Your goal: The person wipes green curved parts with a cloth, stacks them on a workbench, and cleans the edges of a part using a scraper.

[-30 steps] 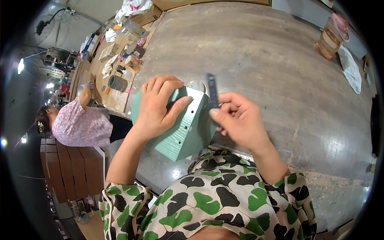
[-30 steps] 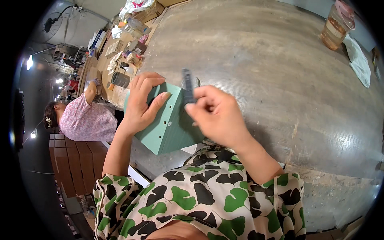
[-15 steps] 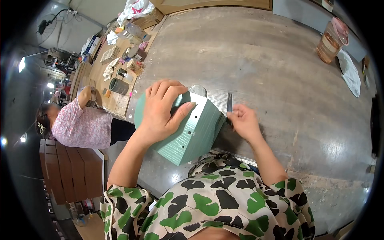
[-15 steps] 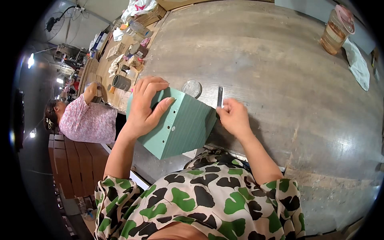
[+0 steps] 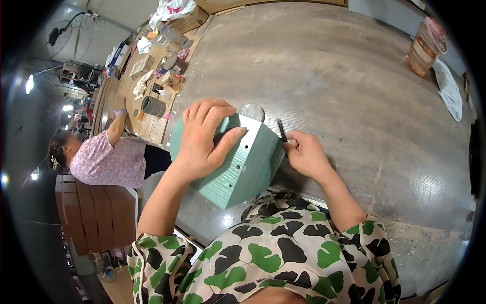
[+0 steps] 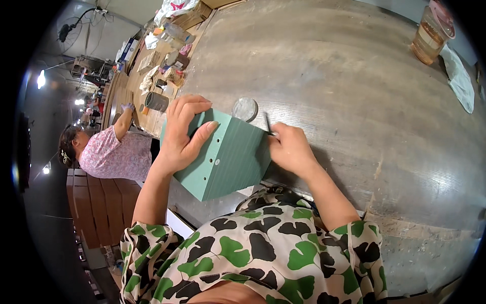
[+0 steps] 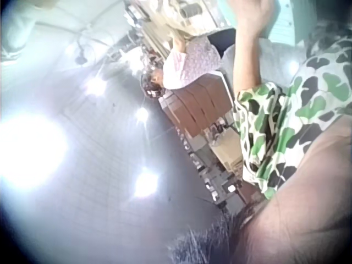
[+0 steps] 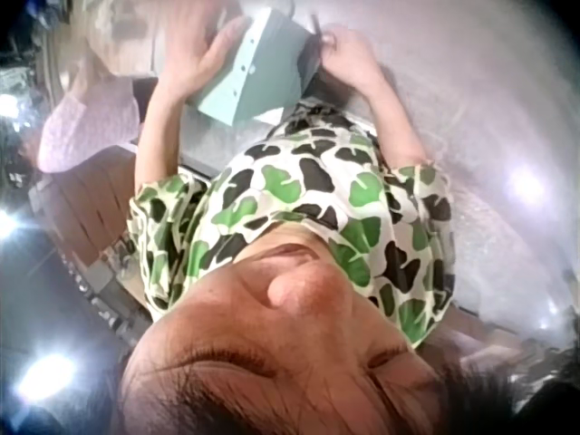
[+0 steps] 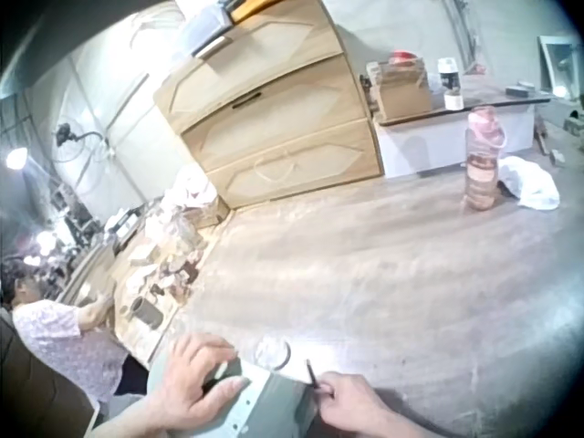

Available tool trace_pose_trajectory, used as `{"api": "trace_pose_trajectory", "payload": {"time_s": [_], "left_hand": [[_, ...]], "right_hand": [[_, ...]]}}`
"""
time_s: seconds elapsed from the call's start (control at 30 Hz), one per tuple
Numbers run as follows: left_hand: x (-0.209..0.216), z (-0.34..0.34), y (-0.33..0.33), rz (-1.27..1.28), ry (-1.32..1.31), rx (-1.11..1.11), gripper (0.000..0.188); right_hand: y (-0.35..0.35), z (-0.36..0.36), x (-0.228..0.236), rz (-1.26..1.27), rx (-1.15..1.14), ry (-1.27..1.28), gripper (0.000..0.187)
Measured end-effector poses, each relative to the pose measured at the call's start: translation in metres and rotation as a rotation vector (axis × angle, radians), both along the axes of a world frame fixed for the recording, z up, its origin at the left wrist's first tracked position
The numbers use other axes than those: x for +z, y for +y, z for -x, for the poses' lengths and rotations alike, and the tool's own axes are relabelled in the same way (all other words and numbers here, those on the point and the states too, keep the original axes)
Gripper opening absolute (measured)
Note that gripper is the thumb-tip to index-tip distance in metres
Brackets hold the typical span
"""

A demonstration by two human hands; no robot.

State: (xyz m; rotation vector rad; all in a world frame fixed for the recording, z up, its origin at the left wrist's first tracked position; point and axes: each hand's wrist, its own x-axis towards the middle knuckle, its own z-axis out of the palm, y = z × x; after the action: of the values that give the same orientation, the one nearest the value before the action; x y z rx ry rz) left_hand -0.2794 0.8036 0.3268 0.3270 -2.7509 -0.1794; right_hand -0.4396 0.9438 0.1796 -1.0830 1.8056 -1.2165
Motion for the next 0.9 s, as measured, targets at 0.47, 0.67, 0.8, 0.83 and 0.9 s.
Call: {"api": "trace_pose_trajectory", "payload": {"time_s": [0.47, 0.67, 0.8, 0.83, 0.9], "left_hand": [[-0.001, -0.009, 0.001, -0.027, -0.024, 0.03, 0.027], [0.006, -0.001, 0.007, 0.012, 0.006, -0.004, 0.027], [-0.003, -0.006, 0.002, -0.029, -0.01, 0.022, 0.028], [-0.003, -0.007, 0.001, -0.028, -0.005, 0.031, 0.029], [-0.002, -0.01, -0.001, -0.016, 0.0, 0.039, 0.03]], "right_hand": [[0.013, -0.008, 0.1, 0.331, 0.032, -0.608, 0.017], [-0.001, -0.002, 0.018, 0.248, -0.162, -0.209, 0.017], [0.012, -0.029, 0.1, 0.478, -0.028, -0.419, 0.018], [0.011, -0.03, 0.109, 0.489, -0.048, -0.478, 0.019], [0.003, -0.025, 0.108, 0.471, -0.08, -0.588, 0.021]]}}
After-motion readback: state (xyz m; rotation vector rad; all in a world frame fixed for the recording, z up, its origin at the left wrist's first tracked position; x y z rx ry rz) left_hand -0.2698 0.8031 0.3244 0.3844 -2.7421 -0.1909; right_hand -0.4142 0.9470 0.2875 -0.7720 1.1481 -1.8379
